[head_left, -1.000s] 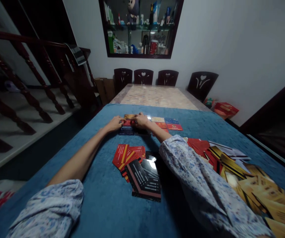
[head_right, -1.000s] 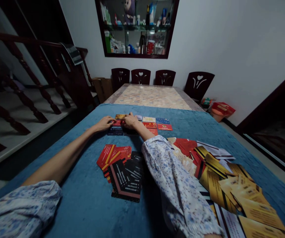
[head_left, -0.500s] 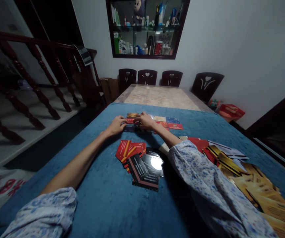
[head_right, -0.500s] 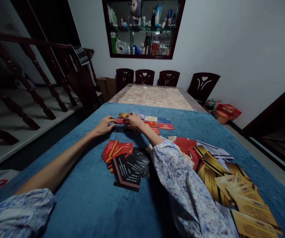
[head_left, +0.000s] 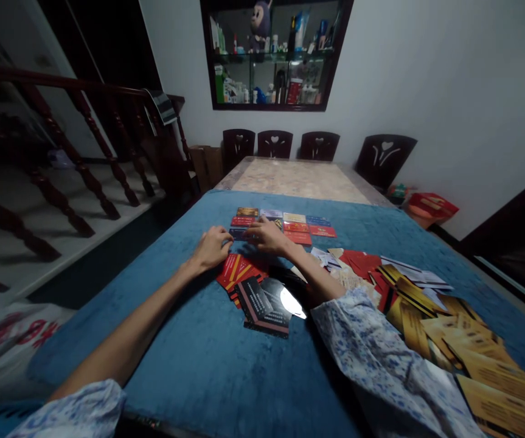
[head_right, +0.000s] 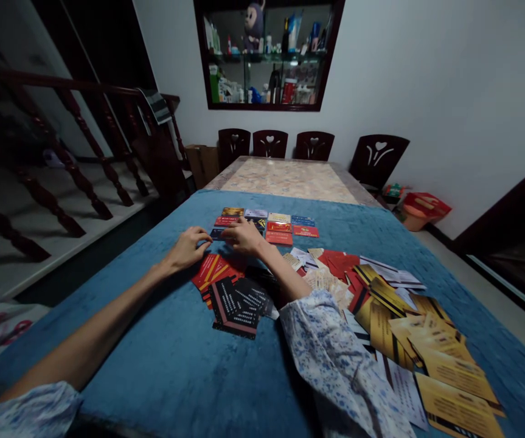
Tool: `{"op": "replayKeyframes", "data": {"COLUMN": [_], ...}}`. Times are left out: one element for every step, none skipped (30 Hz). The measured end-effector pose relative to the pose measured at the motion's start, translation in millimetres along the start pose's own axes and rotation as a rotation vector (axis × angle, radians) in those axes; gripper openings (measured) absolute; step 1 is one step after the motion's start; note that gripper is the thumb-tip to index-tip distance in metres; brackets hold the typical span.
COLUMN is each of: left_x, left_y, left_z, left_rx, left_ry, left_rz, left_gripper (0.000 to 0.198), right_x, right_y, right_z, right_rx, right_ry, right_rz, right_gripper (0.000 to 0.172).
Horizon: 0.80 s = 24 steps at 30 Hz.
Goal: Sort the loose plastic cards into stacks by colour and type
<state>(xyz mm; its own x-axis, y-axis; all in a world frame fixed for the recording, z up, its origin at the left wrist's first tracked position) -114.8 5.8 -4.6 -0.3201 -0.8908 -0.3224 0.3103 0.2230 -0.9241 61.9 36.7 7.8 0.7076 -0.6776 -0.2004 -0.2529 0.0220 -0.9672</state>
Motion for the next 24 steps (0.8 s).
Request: {"op": "replayKeyframes", "data": {"left_x": [5, 9, 14, 18, 22, 26, 29, 32, 35, 37, 38, 39, 40, 41, 41, 41, 41, 41, 42, 42, 42, 42, 43, 43], "left_y": [-2.1, -3.8, -5.3, -6.7, -7.9, -8.9, -10.0, -10.9, -11.7, -12.4, -12.8, -13.0, -13.0, -12.8, -12.6, -12.3, -11.9, -11.5, -11.1, -10.5, -9.9, -9.2, -8.5, -7.9], "left_z": [3, 6, 9, 12, 14, 16, 18, 20, 22, 24, 25, 27, 29, 31, 32, 34, 35, 36, 37, 38, 39, 40, 41, 42], "left_rx": [-0.017, -0.031, -0.046, -0.058, -0.066, -0.075, -0.085, -0.098, -0.111, -0.125, -0.138, -0.15, -0.158, -0.162, -0.161, -0.155, -0.15, -0.146, -0.146, -0.15, -0.159, -0.17, -0.184, -0.199], "left_ry": [-0.009, -0.014, -0.016, -0.024, -0.03, -0.035, -0.043, -0.054, -0.066, -0.078, -0.09, -0.101, -0.108, -0.112, -0.114, -0.114, -0.114, -0.113, -0.116, -0.118, -0.119, -0.118, -0.119, -0.12], "left_rz": [-0.005, -0.023, -0.045, -0.073, -0.101, -0.128, -0.146, -0.159, -0.166, -0.171, -0.176, -0.184, -0.196, -0.209, -0.219, -0.229, -0.235, -0.237, -0.234, -0.231, -0.227, -0.226, -0.231, -0.241], "left_gripper": [0.032, 0.032, 0.033, 0.032, 0.031, 0.031, 0.03, 0.03, 0.031, 0.031, 0.032, 0.033, 0.033, 0.033, 0.034, 0.034, 0.035, 0.035, 0.036, 0.037, 0.037, 0.038, 0.039, 0.039], "right_x": [2, 4, 5, 6, 6, 6, 7, 7, 7, 7, 8, 8, 9, 10, 11, 11, 12, 12, 12, 12, 12, 11, 11, 11], "right_y": [1, 2, 4, 5, 7, 9, 11, 13, 14, 16, 18, 19, 21, 22, 23, 24, 25, 26, 27, 27, 28, 28, 29, 30], "right_z": [-3, -6, -10, -12, -15, -16, -18, -19, -21, -22, -23, -24, -25, -25, -26, -27, -27, -27, -27, -27, -27, -27, -26, -25], "right_rx": [-0.007, -0.013, -0.019, -0.024, -0.026, -0.025, -0.022, -0.017, -0.012, -0.008, -0.006, -0.007, -0.011, -0.016, -0.022, -0.029, -0.036, -0.042, -0.046, -0.051, -0.054, -0.058, -0.062, -0.065], "right_ry": [-0.005, -0.014, -0.023, -0.033, -0.039, -0.041, -0.04, -0.04, -0.039, -0.037, -0.034, -0.031, -0.029, -0.029, -0.031, -0.036, -0.041, -0.046, -0.051, -0.056, -0.062, -0.069, -0.074, -0.077], "right_rz": [-0.012, -0.027, -0.042, -0.059, -0.077, -0.093, -0.108, -0.123, -0.137, -0.152, -0.164, -0.173, -0.178, -0.179, -0.178, -0.172, -0.166, -0.161, -0.155, -0.149, -0.142, -0.137, -0.131, -0.126], "right_gripper": [0.037, 0.038, 0.039, 0.039, 0.039, 0.04, 0.041, 0.042, 0.042, 0.043, 0.044, 0.044, 0.044, 0.043, 0.041, 0.039, 0.038, 0.037, 0.036, 0.035, 0.035, 0.035, 0.035, 0.035]}}
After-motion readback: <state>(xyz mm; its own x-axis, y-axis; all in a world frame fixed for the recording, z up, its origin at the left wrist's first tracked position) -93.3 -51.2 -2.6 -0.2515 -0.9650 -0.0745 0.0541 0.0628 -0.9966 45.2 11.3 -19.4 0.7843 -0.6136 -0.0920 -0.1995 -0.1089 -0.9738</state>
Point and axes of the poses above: each hand's wrist, its own x-axis away from the middle knuckle, its own y-axis out of the palm, z = x × y, the point moved 4 cm from there along -x, towards the middle knuckle
